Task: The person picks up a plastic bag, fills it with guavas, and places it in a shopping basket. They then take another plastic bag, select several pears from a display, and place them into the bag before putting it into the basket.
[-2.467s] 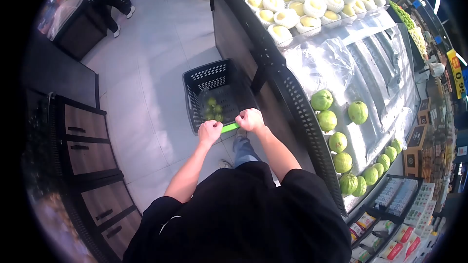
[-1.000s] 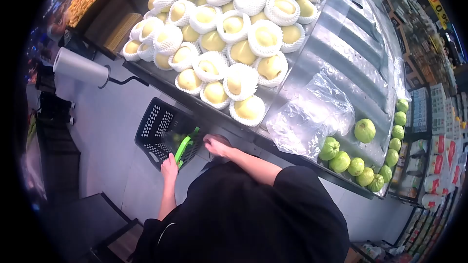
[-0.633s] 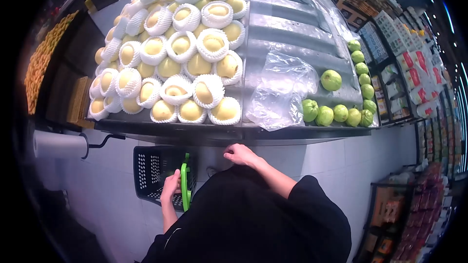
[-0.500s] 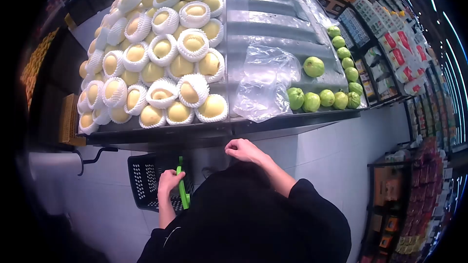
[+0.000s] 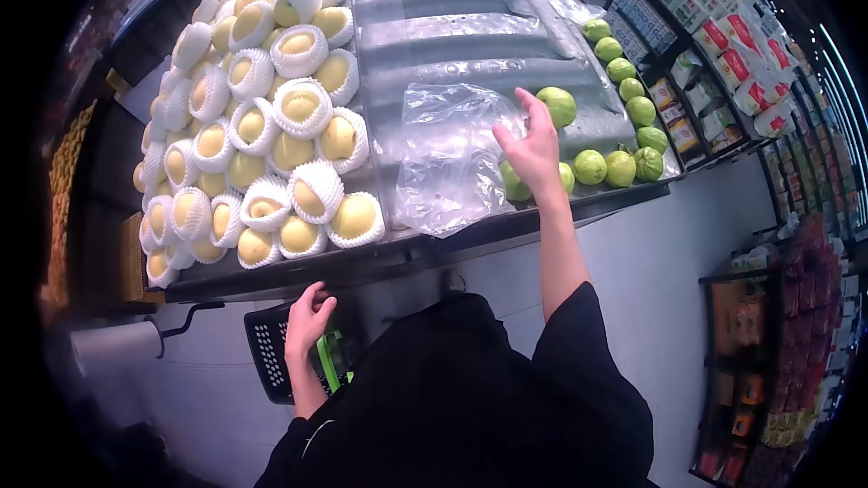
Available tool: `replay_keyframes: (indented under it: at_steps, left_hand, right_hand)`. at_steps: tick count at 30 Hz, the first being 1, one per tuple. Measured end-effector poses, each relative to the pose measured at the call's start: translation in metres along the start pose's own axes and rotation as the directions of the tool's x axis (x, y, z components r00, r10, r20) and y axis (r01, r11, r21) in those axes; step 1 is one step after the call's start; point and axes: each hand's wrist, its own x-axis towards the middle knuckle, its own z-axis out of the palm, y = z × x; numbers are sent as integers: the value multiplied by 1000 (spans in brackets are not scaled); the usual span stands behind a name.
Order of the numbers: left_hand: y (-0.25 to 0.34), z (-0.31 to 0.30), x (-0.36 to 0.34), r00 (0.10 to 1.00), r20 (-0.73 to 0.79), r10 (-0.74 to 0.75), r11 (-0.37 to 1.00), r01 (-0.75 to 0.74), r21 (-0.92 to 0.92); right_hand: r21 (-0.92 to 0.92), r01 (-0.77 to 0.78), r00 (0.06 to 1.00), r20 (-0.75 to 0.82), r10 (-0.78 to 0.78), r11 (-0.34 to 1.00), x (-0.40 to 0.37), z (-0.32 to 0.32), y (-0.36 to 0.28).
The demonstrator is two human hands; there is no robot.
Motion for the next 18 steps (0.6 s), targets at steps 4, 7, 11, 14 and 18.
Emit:
replay_keyframes:
  at_steps: [4, 7, 11, 14, 18]
  left_hand:
    - [79, 26, 0, 979, 110, 170, 962, -140, -235]
    - [132, 37, -4, 966, 93, 242, 919, -197, -340]
    - [197, 26, -11, 732, -295, 614, 633, -680, -370]
    - [255, 18, -22, 398, -527, 751, 367, -915, -167]
    - [312, 24, -22, 352, -203, 914, 375, -923, 88]
  right_hand:
    - [-21, 34, 976, 215, -29, 999, 40, 8, 25]
    - [-112, -51, 786, 609, 109, 992, 55, 7, 17]
    - [153, 474, 837, 228, -497, 867, 31, -31, -58]
    - [222, 672, 676, 208, -707, 707, 15, -48, -84]
    - [341, 587, 497, 565, -659, 734, -9, -46, -65]
